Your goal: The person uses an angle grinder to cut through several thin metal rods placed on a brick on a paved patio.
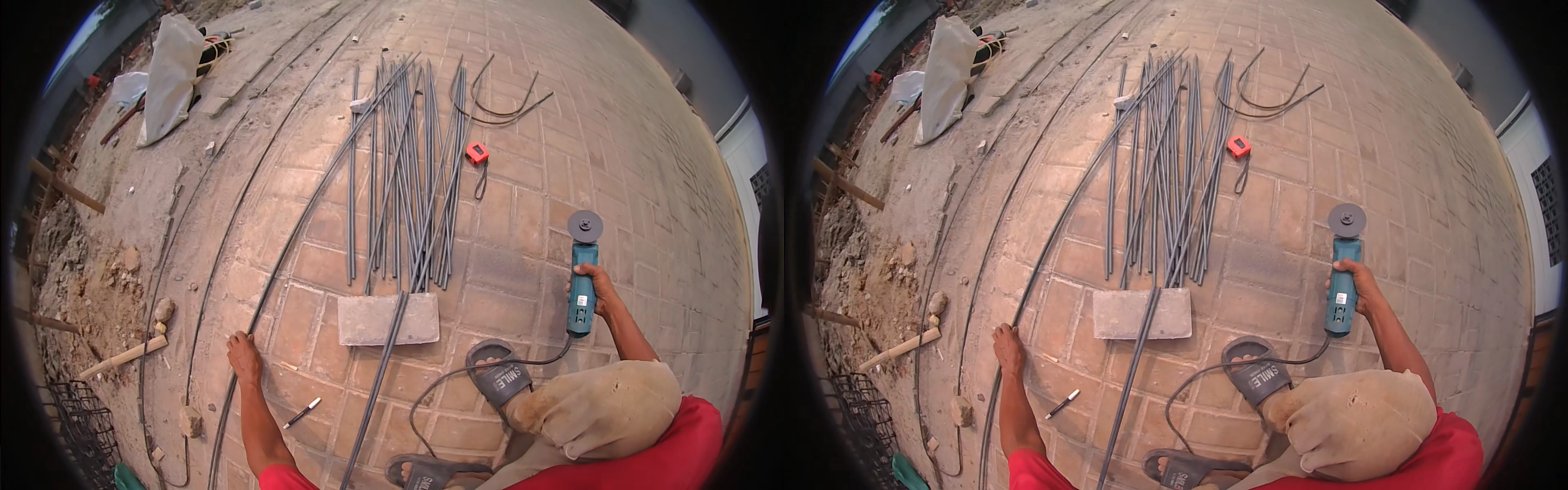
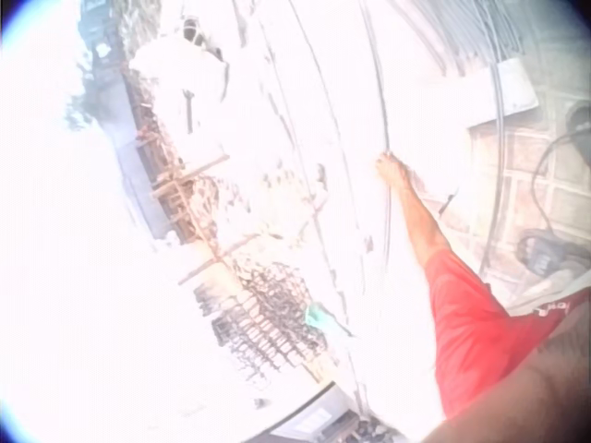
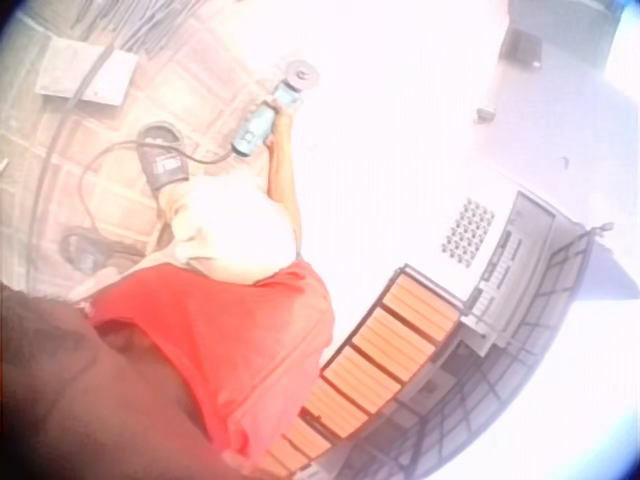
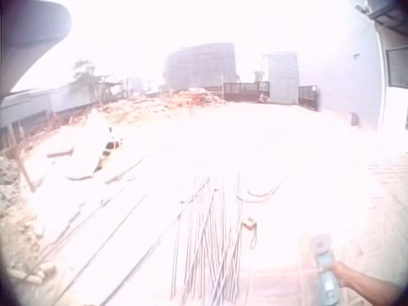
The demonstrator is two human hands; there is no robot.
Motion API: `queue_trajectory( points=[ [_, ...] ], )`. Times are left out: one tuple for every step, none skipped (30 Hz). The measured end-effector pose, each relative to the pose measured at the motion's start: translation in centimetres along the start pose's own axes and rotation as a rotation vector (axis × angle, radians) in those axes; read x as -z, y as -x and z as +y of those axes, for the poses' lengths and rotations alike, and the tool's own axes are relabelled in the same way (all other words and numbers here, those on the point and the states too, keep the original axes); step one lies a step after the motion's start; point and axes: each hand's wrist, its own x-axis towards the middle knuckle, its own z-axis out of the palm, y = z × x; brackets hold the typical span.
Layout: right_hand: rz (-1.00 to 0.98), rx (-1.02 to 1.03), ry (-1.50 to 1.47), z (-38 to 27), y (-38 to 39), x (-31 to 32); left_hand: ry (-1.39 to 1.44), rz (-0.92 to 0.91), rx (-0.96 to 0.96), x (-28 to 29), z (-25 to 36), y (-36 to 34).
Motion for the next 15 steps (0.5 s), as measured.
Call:
queue_trajectory(
  points=[
    [-0.006, 0.001, -0.013, -0.1, 0.1, 0.0, -0.018, -0.013, -0.043, -0.2, -0.3, -0.1],
    [-0.014, 0.003, -0.03, -0.1, 0.1, -0.2, -0.023, -0.003, -0.045, -0.3, -0.9, -0.5],
    [-0.02, 0.004, -0.038, 0.0, 0.0, -0.3, -0.03, -0.022, -0.104, -0.6, -1.8, -0.6],
    [-0.029, -0.003, -0.036, 0.0, -0.2, -0.5, -0.039, -0.042, -0.164, -0.6, -2.7, -0.6],
    [-0.029, -0.007, -0.03, -0.2, -0.3, -0.3, -0.037, -0.039, -0.168, -0.5, -2.8, -0.5],
    [-0.027, -0.003, -0.034, -0.2, -0.5, -0.2, 0.017, -0.012, -0.221, -0.1, -3.0, -0.3],
    [-0.035, 0.01, -0.022, -0.1, -0.7, -0.1, 0.07, 0.016, -0.274, 0.2, -3.2, -0.2],
    [-0.04, 0.018, -0.008, -0.1, -0.6, 0.0, 0.072, 0.012, -0.28, 0.8, -2.9, 0.1],
    [-0.033, 0.017, -0.011, -0.2, -0.5, 0.1, 0.076, -0.001, -0.331, 1.3, -2.5, 0.5],
    [-0.019, 0.018, 0.0, -0.3, -0.4, 0.1, 0.08, -0.015, -0.383, 1.9, -2.0, 0.9],
    [-0.017, 0.017, 0.003, -0.4, -0.5, -0.2, 0.07, -0.012, -0.387, 3.0, -1.7, 1.5],
    [-0.013, 0.016, -0.006, -0.4, -0.4, -0.3, 0.089, 0.009, -0.392, 3.6, -1.1, 2.3],
    [-0.027, 0.015, -0.004, -0.5, -0.4, -0.3, 0.108, 0.03, -0.397, 4.2, -0.4, 3.0],
    [-0.054, 0.009, -0.007, -0.3, -0.6, -0.8, 0.092, 0.034, -0.402, 5.7, -0.2, 3.7],
    [-0.046, 0.008, -0.011, -0.4, -0.4, -0.9, 0.117, 0.001, -0.333, 6.3, 0.7, 4.5]
  ],
)
